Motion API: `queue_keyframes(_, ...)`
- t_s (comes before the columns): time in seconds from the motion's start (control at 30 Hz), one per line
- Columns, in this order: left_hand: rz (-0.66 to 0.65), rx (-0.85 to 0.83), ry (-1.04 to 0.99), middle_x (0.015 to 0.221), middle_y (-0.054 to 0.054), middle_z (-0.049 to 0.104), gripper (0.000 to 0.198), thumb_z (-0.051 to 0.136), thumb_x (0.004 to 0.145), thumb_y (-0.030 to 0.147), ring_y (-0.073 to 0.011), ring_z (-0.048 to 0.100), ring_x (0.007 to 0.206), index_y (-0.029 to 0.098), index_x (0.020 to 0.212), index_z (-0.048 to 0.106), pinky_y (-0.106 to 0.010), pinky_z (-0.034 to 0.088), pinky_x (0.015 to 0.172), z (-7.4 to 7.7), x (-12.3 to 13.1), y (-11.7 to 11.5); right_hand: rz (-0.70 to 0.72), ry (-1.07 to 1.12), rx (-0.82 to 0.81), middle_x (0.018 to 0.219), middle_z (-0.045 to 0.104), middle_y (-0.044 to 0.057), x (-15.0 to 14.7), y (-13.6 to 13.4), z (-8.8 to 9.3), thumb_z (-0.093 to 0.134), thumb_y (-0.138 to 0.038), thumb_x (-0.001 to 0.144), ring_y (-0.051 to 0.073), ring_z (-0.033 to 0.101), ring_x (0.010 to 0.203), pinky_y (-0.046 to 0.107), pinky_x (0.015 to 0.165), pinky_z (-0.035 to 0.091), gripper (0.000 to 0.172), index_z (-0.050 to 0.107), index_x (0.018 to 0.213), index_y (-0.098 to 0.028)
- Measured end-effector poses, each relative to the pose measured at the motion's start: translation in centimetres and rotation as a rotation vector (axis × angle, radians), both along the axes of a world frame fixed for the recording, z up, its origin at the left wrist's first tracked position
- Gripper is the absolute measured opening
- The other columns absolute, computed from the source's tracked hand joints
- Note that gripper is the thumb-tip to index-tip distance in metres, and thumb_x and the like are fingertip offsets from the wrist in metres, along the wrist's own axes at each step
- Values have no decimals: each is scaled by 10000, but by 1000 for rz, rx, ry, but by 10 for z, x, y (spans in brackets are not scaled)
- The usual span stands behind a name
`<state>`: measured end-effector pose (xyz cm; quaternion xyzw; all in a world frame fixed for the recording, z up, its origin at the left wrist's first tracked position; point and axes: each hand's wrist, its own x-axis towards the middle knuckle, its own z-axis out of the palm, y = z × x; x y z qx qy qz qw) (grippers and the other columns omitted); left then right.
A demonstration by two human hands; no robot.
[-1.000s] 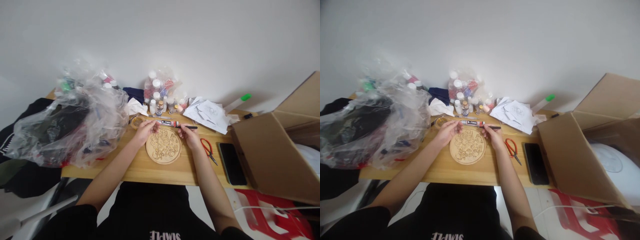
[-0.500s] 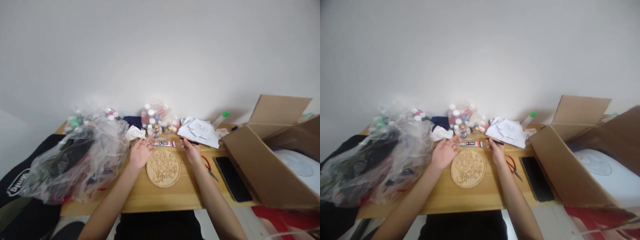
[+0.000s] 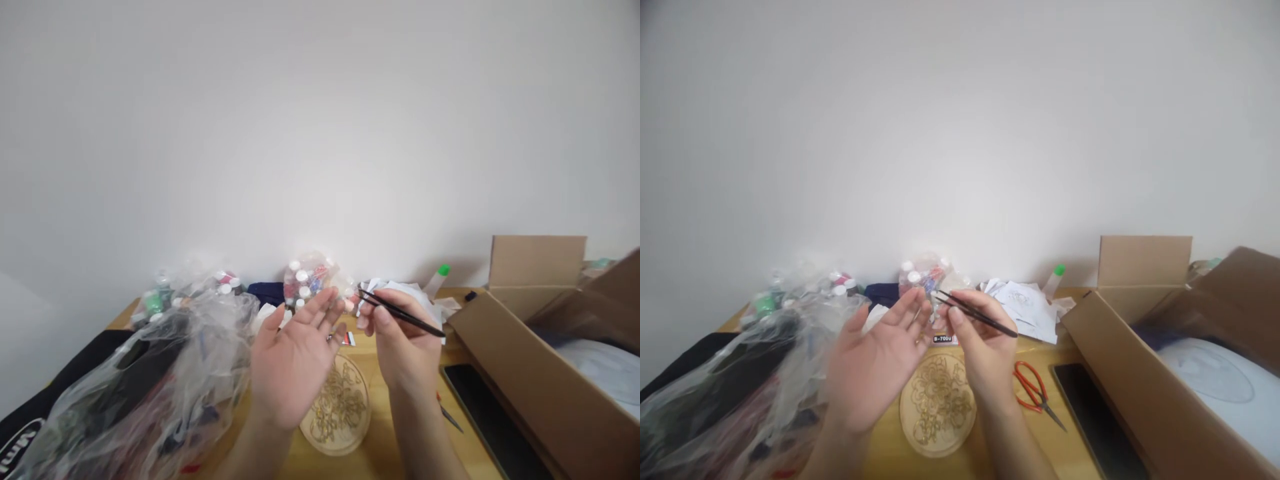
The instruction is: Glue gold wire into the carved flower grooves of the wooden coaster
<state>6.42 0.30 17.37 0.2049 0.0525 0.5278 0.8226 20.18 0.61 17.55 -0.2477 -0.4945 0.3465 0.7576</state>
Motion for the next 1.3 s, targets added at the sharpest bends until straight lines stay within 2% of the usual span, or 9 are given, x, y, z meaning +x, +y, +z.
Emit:
queue_keyframes(0.1,-56,43,-49,1168,-57,640,500,397,848,459,-188,527,1157,135,1127,657,-283,393,1029,0,0,-6,15,-79,-18,824,718,6,-2,-1,-9,682,-176,772,129,675,703,224,580,534,169,700,908,-275)
queue_keyframes(0.2,-59,68,-57,1224,-57,611,513,395,847,462,-195,517,1171,130,1146,647,-281,388,1031,1,1,-11,12,-128,26,841,700,7,-1,-2,-12,670,-166,779,139,669,767,249,640,552,177,696,913,-278)
queue_keyframes(0.43,-74,100,-79,1197,-63,626,525,389,841,457,-205,507,1170,110,1130,656,-280,390,1019,0,7,-14,-60,-175,140,804,663,19,-1,-2,-11,653,-199,799,164,643,773,321,667,537,170,689,942,-282)
queue_keyframes(0.7,-66,130,-55,1159,-57,650,522,361,848,456,-205,534,1136,126,1093,682,-276,404,1005,5,8,-16,-147,-204,229,776,647,29,-3,-4,-10,634,-180,812,160,635,704,300,564,520,164,697,944,-254)
queue_keyframes(0.9,-24,129,43,1134,-44,659,502,378,840,496,-277,494,1200,170,1028,711,-385,357,1069,6,8,-18,-249,-256,306,748,656,22,-6,-7,-7,629,-179,814,158,630,677,306,544,530,171,695,952,-254)
queue_keyframes(1.1,-28,156,1,1131,-33,662,496,365,852,465,-226,524,1153,160,1035,711,-299,415,1011,7,8,-19,-240,-249,324,761,658,28,-6,-8,-6,630,-104,789,162,635,688,314,542,537,190,705,929,-207)
queue_keyframes(1.3,-3,147,68,1130,-50,657,502,365,851,494,-266,506,1175,177,1025,713,-365,383,1035,7,8,-19,-315,-283,339,761,661,16,-7,-7,-7,628,-166,807,149,630,670,281,499,513,185,700,943,-269)
